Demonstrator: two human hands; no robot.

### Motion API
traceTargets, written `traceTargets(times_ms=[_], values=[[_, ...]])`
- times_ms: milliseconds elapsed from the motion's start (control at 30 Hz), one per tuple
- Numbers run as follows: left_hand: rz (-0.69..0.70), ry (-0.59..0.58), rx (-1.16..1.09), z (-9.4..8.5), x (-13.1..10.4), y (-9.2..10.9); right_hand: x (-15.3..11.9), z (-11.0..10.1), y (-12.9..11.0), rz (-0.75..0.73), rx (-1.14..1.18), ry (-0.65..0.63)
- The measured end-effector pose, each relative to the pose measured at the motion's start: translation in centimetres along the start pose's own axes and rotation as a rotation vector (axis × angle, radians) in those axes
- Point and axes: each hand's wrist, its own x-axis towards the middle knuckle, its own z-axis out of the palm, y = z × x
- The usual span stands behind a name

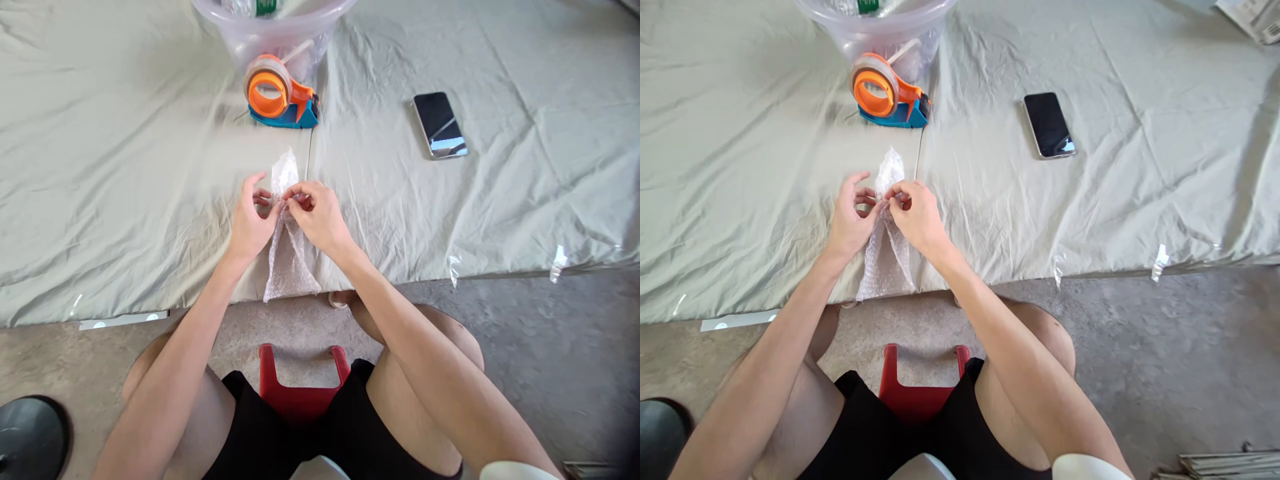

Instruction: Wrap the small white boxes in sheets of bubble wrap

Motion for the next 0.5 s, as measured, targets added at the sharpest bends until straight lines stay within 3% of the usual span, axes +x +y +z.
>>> traceTargets(times_ms=[133, 267, 333, 400, 500], values=[[-0.178, -0.064, 0.028, -0.1, 0.5, 0.0, -0.1, -0.1, 0.2, 0.040, 0.069, -0.019], [-0.247, -0.237, 0.044, -1.5, 1.3, 1.1, 0.3, -0.6, 0.8, 0.287, 0.271, 0.027], [-0.238, -0.349, 0.029, -2.2, 1.7, 1.6, 0.5, -1.0, 1.0, 0.369, 0.340, -0.010], [-0.223, -0.426, 0.003, -2.6, 1.9, 1.8, 0.7, -1.5, 1.0, 0.371, 0.345, -0.084], [-0.186, -0.415, -0.046, -2.4, 1.9, 1.3, 1.4, -2.1, 1.2, 0.265, 0.293, -0.194]])
